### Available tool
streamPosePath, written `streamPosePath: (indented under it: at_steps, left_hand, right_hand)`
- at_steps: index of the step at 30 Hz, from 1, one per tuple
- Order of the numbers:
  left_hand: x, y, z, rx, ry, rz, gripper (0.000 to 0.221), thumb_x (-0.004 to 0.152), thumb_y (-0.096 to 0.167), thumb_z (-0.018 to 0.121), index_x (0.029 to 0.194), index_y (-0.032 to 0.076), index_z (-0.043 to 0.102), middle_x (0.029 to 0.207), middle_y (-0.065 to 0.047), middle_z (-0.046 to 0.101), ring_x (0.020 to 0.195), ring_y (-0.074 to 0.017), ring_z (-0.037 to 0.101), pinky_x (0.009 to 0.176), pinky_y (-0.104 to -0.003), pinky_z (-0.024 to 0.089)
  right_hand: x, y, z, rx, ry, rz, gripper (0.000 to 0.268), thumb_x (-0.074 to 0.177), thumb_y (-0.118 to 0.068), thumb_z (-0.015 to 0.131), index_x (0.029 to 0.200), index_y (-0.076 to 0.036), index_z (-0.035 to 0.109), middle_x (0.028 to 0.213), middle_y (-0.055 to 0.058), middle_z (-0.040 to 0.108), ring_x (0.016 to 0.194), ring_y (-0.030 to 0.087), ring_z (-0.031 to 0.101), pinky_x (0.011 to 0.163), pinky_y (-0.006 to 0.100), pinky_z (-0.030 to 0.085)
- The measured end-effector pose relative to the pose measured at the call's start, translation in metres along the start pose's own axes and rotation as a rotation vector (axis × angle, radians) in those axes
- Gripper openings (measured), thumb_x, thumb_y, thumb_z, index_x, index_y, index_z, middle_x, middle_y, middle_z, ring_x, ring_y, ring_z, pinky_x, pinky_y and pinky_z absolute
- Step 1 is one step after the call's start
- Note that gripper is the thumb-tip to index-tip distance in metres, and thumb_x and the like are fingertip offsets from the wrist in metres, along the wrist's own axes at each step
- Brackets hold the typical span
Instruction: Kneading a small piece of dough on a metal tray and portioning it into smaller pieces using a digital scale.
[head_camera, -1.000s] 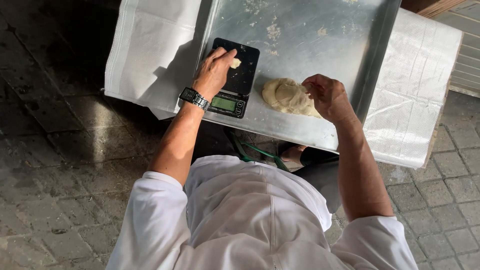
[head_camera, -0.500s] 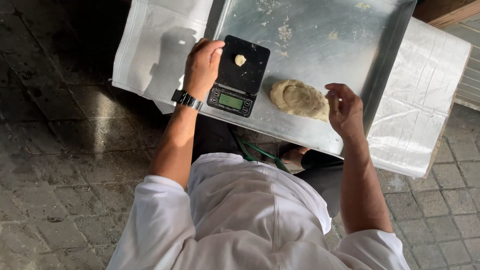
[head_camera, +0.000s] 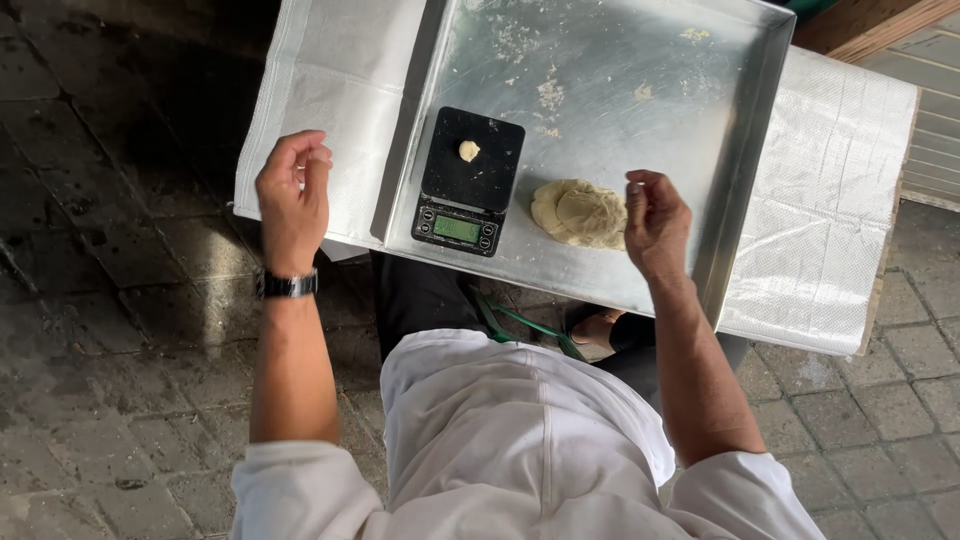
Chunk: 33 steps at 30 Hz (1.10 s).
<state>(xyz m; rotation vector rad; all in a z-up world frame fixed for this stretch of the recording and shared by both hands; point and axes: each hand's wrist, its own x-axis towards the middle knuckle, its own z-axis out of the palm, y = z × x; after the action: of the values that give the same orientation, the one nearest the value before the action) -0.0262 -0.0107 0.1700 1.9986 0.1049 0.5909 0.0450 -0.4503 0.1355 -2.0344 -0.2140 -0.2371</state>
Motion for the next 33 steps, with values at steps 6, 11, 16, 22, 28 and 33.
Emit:
streamPosePath:
  at_steps: [6, 11, 16, 22, 28, 33]
  left_hand:
    - [-0.025, -0.139, 0.066, 0.231, 0.185, -0.197, 0.019, 0.102, 0.02, 0.062, 0.114, 0.01, 0.074, 0.088, -0.018, 0.071, 0.078, -0.0311, 0.067, 0.068, -0.042, 0.053]
    - [-0.027, -0.178, 0.079, 0.223, 0.281, -0.178, 0.014, 0.1, 0.014, 0.064, 0.109, 0.01, 0.075, 0.089, -0.011, 0.074, 0.079, -0.026, 0.07, 0.071, -0.036, 0.057]
    - [-0.015, -0.136, 0.086, 0.2, 0.243, -0.012, 0.013, 0.095, 0.01, 0.073, 0.105, 0.003, 0.076, 0.089, -0.017, 0.071, 0.08, -0.0307, 0.07, 0.066, -0.036, 0.057]
    - [0.007, -0.077, 0.153, 0.305, -0.088, 0.379, 0.041, 0.076, 0.025, 0.093, 0.112, 0.013, 0.078, 0.108, -0.004, 0.064, 0.105, -0.0269, 0.06, 0.094, -0.039, 0.05]
    - [0.016, -0.076, 0.185, 0.431, -0.3, 0.2, 0.026, 0.089, 0.024, 0.079, 0.109, 0.008, 0.071, 0.117, -0.005, 0.05, 0.118, -0.0356, 0.048, 0.086, -0.049, 0.05]
    - [0.018, -0.051, 0.175, 0.283, -0.368, 0.271, 0.016, 0.093, 0.024, 0.074, 0.097, 0.032, 0.061, 0.081, 0.008, 0.06, 0.084, -0.0205, 0.068, 0.071, -0.034, 0.056]
  right_hand:
    - [-0.014, 0.01, 0.019, -0.114, 0.009, -0.071, 0.014, 0.106, -0.007, 0.061, 0.116, -0.005, 0.071, 0.068, 0.014, 0.064, 0.05, 0.021, 0.051, 0.051, 0.035, 0.043]
    - [-0.011, 0.006, 0.022, -0.146, 0.014, -0.084, 0.014, 0.104, -0.007, 0.062, 0.114, -0.006, 0.073, 0.073, 0.013, 0.07, 0.055, 0.027, 0.059, 0.054, 0.037, 0.048]
    - [0.012, 0.0, 0.062, -0.258, 0.006, -0.277, 0.015, 0.095, -0.002, 0.073, 0.107, -0.009, 0.077, 0.079, 0.011, 0.072, 0.067, 0.03, 0.068, 0.06, 0.036, 0.056]
    - [0.046, 0.001, 0.126, -0.199, -0.168, -0.309, 0.014, 0.093, -0.003, 0.073, 0.105, -0.009, 0.078, 0.084, 0.009, 0.074, 0.073, 0.029, 0.071, 0.066, 0.038, 0.058]
    - [0.049, -0.012, 0.137, -0.112, -0.278, -0.089, 0.016, 0.096, -0.011, 0.072, 0.111, -0.012, 0.077, 0.09, 0.012, 0.077, 0.085, 0.034, 0.076, 0.069, 0.041, 0.061]
    - [0.059, -0.023, 0.151, 0.205, -0.402, 0.235, 0.026, 0.089, -0.029, 0.085, 0.109, -0.015, 0.076, 0.087, 0.007, 0.078, 0.077, 0.016, 0.075, 0.066, 0.025, 0.062]
